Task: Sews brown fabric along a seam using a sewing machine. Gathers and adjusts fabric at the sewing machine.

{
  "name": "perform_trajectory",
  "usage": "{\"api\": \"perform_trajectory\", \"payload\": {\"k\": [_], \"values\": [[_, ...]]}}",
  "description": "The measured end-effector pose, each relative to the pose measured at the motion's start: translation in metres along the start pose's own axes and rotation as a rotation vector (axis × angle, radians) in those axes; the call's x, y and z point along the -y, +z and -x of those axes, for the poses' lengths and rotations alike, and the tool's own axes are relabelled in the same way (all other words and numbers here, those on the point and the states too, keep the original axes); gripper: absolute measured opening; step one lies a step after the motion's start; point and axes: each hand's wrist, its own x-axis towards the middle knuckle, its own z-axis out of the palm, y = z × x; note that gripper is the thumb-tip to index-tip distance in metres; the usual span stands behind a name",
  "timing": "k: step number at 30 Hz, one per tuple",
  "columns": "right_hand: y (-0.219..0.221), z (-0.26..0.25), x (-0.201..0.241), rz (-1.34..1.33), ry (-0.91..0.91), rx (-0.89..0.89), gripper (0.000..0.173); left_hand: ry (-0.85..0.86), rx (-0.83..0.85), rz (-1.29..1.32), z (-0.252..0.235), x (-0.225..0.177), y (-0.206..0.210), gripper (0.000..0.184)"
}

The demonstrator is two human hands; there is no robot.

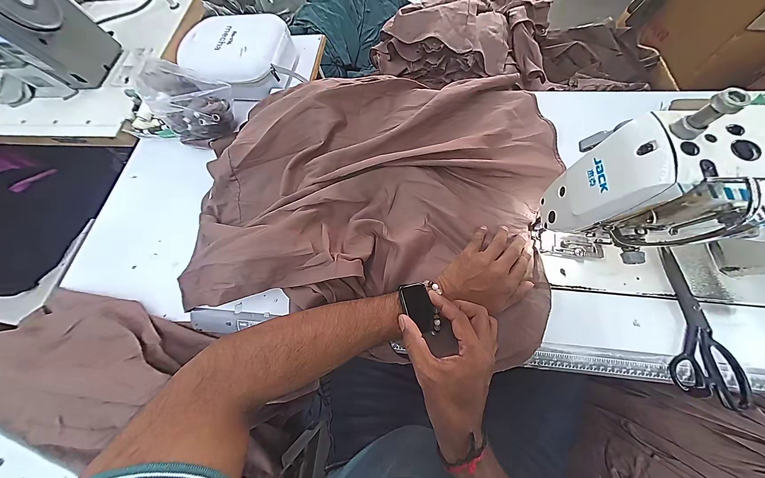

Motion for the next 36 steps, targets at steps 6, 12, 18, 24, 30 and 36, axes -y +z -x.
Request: {"api": "perform_trajectory", "payload": {"k": [6, 12, 18, 24, 30, 36], "values": [[0.0, 0.0, 0.0, 0.022, 0.008, -0.002, 0.052, 0.001, -0.032, -0.017, 0.001, -0.001, 0.007, 0.057], [0.001, 0.001, 0.0, 0.018, 0.019, -0.009, 0.053, -0.001, -0.053, -0.025, 0.001, 0.0, 0.008, 0.056], [0.0, 0.0, 0.001, 0.011, 0.021, 0.003, 0.053, 0.0, -0.025, -0.012, 0.001, 0.0, 0.004, 0.057], [0.0, -0.001, -0.002, -0.003, -0.053, 0.005, 0.053, -0.025, 0.027, 0.006, 0.0, -0.002, -0.003, 0.057], [-0.001, -0.008, -0.003, -0.002, -0.255, -0.036, 0.035, -0.005, -0.012, -0.009, 0.001, 0.0, 0.001, 0.056], [-0.003, -0.013, -0.002, 0.113, -0.285, 0.064, 0.023, -0.006, -0.034, -0.037, 0.001, 0.0, 0.007, 0.058]]}}
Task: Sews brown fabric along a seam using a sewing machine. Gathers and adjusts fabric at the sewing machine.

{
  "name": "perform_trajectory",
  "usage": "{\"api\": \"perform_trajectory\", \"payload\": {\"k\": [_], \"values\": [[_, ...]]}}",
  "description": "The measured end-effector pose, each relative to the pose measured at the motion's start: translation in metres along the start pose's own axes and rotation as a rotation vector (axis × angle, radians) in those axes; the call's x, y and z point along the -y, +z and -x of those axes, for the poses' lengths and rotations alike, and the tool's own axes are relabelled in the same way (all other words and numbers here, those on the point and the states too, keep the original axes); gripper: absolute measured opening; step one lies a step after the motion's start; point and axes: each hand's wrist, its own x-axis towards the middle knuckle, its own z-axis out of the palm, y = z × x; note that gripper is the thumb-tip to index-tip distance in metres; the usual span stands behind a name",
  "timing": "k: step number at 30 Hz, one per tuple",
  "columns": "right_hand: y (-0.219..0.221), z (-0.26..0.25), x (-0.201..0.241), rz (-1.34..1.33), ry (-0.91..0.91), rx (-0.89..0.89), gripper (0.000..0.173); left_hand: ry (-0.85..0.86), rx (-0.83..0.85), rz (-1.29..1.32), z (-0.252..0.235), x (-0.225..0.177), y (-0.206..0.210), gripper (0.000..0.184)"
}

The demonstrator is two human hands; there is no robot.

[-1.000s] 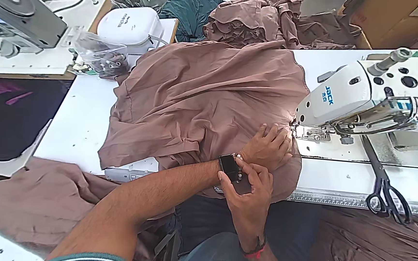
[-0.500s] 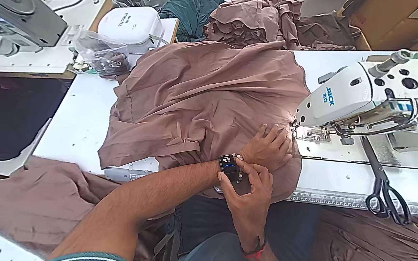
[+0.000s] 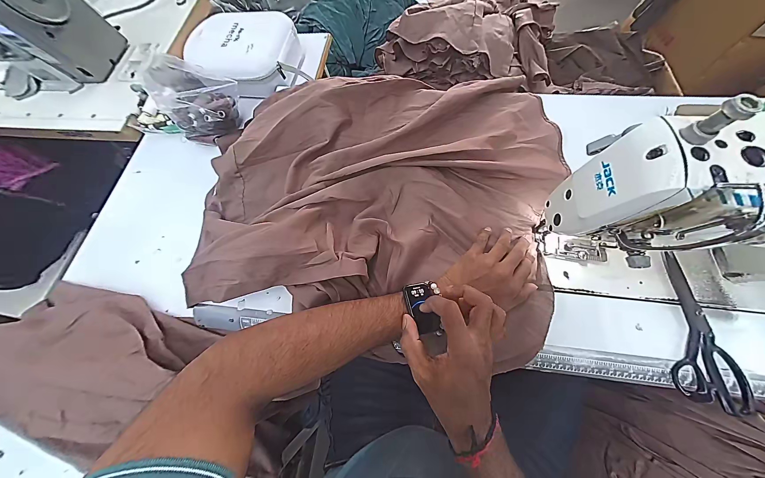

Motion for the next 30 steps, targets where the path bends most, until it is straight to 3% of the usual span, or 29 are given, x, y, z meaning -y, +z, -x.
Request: {"api": "perform_trajectory", "payload": {"k": [5, 6, 8, 9, 10, 24, 26, 27, 29, 30], "values": [[0.001, 0.002, 0.002, 0.014, 0.053, 0.024, 0.063, -0.021, 0.079, -0.001, -0.001, -0.003, -0.008, 0.058], [0.002, 0.002, 0.001, -0.005, 0.066, 0.006, 0.066, -0.009, 0.019, -0.03, 0.003, -0.001, 0.004, 0.059], [0.002, 0.002, 0.001, -0.023, 0.081, -0.002, 0.069, 0.047, -0.36, 0.035, 0.01, 0.007, 0.055, 0.062], [0.001, 0.002, 0.001, -0.027, 0.083, 0.005, 0.068, 0.009, -0.126, -0.042, 0.009, 0.002, 0.027, 0.061], [0.0, 0.001, 0.001, -0.028, 0.086, 0.011, 0.067, -0.008, -0.008, -0.053, 0.004, -0.002, 0.009, 0.059], [-0.002, 0.001, 0.002, 0.011, 0.045, 0.041, 0.052, -0.012, -0.024, 0.005, 0.0, -0.001, 0.005, 0.057], [-0.002, 0.002, 0.002, 0.008, 0.03, 0.037, 0.044, -0.025, -0.046, 0.03, 0.001, -0.002, 0.006, 0.056], [-0.002, 0.002, 0.001, -0.009, 0.008, 0.034, 0.036, -0.029, -0.021, 0.05, 0.0, -0.002, -0.002, 0.054], [-0.002, 0.002, 0.0, -0.079, -0.054, 0.036, 0.02, -0.049, 0.254, 0.092, -0.005, -0.002, -0.049, 0.053], [-0.002, 0.002, -0.001, -0.117, -0.077, 0.037, 0.016, -0.051, 0.307, 0.084, -0.007, -0.003, -0.054, 0.054]]}}
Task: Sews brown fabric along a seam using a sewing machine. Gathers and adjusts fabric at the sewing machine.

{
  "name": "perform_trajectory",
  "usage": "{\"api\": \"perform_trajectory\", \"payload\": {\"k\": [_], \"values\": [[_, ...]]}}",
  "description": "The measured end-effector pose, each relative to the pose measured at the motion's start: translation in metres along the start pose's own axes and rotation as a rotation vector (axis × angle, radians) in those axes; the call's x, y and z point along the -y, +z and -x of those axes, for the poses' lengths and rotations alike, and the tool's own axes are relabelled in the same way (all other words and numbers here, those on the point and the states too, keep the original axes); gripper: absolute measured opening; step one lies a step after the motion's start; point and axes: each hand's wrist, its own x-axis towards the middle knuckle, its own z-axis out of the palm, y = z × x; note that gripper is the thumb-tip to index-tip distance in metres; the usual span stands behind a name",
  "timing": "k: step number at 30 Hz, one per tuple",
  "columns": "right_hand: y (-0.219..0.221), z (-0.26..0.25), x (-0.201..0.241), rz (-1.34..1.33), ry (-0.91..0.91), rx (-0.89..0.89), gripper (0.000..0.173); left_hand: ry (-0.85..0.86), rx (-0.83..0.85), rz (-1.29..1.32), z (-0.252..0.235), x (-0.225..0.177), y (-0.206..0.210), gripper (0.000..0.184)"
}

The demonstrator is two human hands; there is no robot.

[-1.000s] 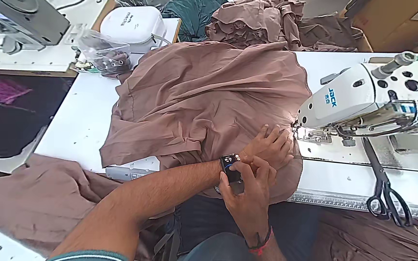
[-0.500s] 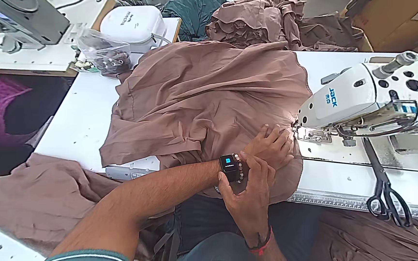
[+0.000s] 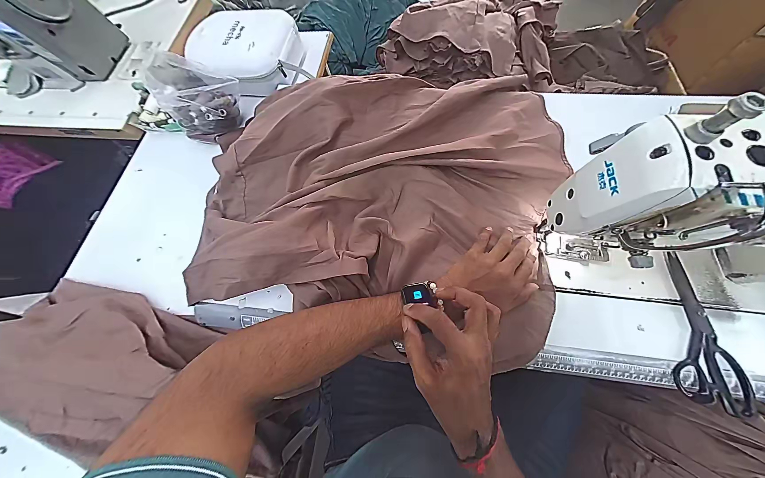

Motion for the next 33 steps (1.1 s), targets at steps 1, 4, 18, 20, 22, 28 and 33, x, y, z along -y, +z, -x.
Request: {"api": "perform_trajectory", "payload": {"k": [1, 4, 18, 20, 22, 28, 33], "values": [[0.0, 0.001, 0.0, -0.031, -0.014, -0.002, 0.018, 0.032, -0.195, -0.02, -0.004, 0.004, 0.027, 0.054], [0.001, 0.003, 0.004, -0.042, 0.038, -0.029, 0.029, 0.042, -0.326, -0.068, -0.01, 0.006, 0.053, 0.055], [-0.002, -0.002, 0.01, 0.213, 0.223, -0.03, 0.06, 0.054, -0.26, -0.069, -0.008, 0.005, 0.04, 0.058], [-0.003, -0.003, 0.01, 0.258, 0.219, -0.03, 0.062, 0.057, -0.256, -0.059, -0.008, 0.006, 0.039, 0.058], [-0.003, -0.003, 0.009, 0.279, 0.202, -0.033, 0.059, 0.051, -0.232, -0.055, -0.008, 0.005, 0.037, 0.059], [-0.001, -0.003, 0.007, 0.231, 0.116, -0.028, 0.055, 0.053, -0.218, -0.05, -0.007, 0.006, 0.035, 0.059], [-0.002, -0.006, 0.005, 0.172, 0.081, 0.032, 0.041, 0.056, -0.328, -0.071, -0.009, 0.008, 0.052, 0.057]]}}
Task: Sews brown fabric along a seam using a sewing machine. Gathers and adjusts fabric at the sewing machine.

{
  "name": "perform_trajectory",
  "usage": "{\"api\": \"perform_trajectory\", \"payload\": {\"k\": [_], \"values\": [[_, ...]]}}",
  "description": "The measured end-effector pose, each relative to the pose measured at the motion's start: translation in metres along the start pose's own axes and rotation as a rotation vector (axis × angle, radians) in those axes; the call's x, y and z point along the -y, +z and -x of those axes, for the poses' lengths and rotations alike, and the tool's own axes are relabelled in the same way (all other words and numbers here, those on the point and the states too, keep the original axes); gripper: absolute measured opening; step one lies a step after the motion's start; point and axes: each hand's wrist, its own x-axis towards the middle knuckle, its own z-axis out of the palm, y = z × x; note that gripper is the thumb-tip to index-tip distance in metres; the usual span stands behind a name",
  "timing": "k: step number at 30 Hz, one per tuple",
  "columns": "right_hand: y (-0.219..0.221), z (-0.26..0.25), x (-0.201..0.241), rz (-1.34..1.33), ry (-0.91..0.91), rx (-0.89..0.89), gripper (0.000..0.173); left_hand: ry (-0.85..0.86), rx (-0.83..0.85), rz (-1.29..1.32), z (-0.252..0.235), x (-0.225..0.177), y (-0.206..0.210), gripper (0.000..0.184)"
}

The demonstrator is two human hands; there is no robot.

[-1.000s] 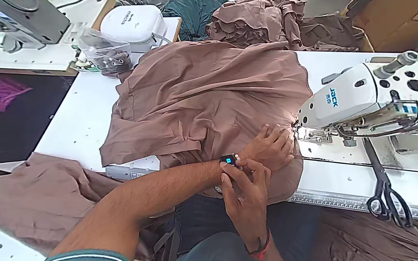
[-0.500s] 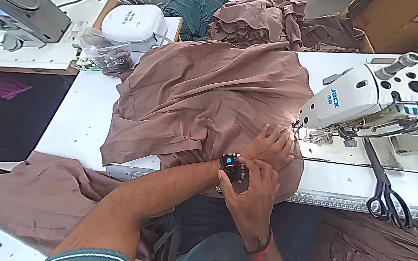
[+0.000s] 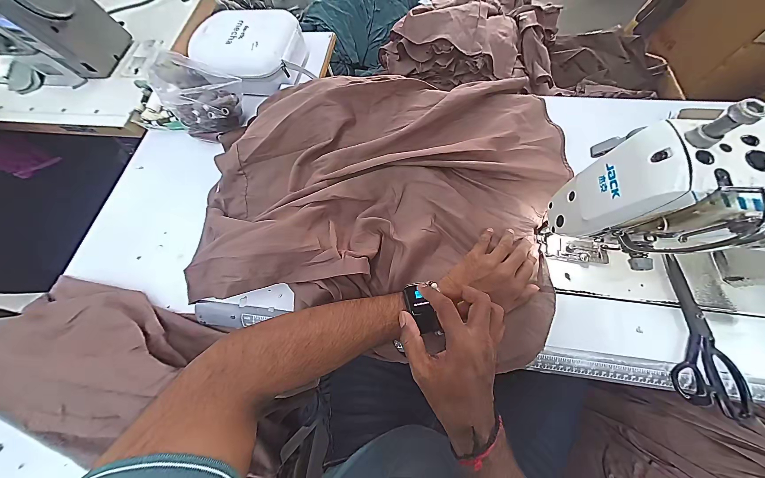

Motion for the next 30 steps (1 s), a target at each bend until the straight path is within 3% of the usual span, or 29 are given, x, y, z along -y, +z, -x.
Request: {"api": "perform_trajectory", "payload": {"k": [3, 5, 7, 9, 10, 19, 24, 27, 29, 30], "values": [[-0.001, -0.002, -0.003, -0.188, -0.017, -0.036, 0.018, -0.015, 0.136, 0.007, -0.003, -0.002, -0.022, 0.056], [-0.001, -0.001, -0.003, -0.257, 0.001, -0.069, 0.02, -0.017, 0.043, 0.03, -0.002, -0.001, -0.011, 0.053], [-0.001, 0.001, -0.001, -0.222, 0.054, -0.061, 0.034, -0.068, 0.381, 0.024, -0.011, -0.005, -0.043, 0.055], [0.0, 0.002, 0.0, -0.179, 0.095, -0.046, 0.044, -0.021, 0.0, 0.025, -0.001, -0.001, -0.002, 0.054], [-0.001, 0.002, 0.0, -0.152, 0.106, -0.034, 0.049, -0.012, -0.032, 0.027, 0.0, -0.001, 0.004, 0.056], [-0.002, 0.002, 0.003, -0.025, 0.113, -0.008, 0.061, -0.008, 0.053, 0.024, -0.001, -0.001, -0.007, 0.058], [-0.001, 0.001, 0.002, -0.044, 0.059, -0.015, 0.059, 0.004, -0.019, 0.015, 0.0, 0.0, 0.001, 0.056], [-0.002, -0.003, 0.001, -0.031, 0.0, 0.021, 0.057, -0.007, 0.185, 0.018, -0.002, -0.001, -0.023, 0.057], [-0.002, -0.005, 0.0, -0.017, -0.013, 0.055, 0.051, -0.002, 0.0, 0.011, 0.002, 0.0, 0.004, 0.057], [-0.002, -0.006, -0.001, -0.024, -0.015, 0.054, 0.044, -0.006, -0.01, 0.009, 0.003, 0.0, 0.01, 0.057]]}}
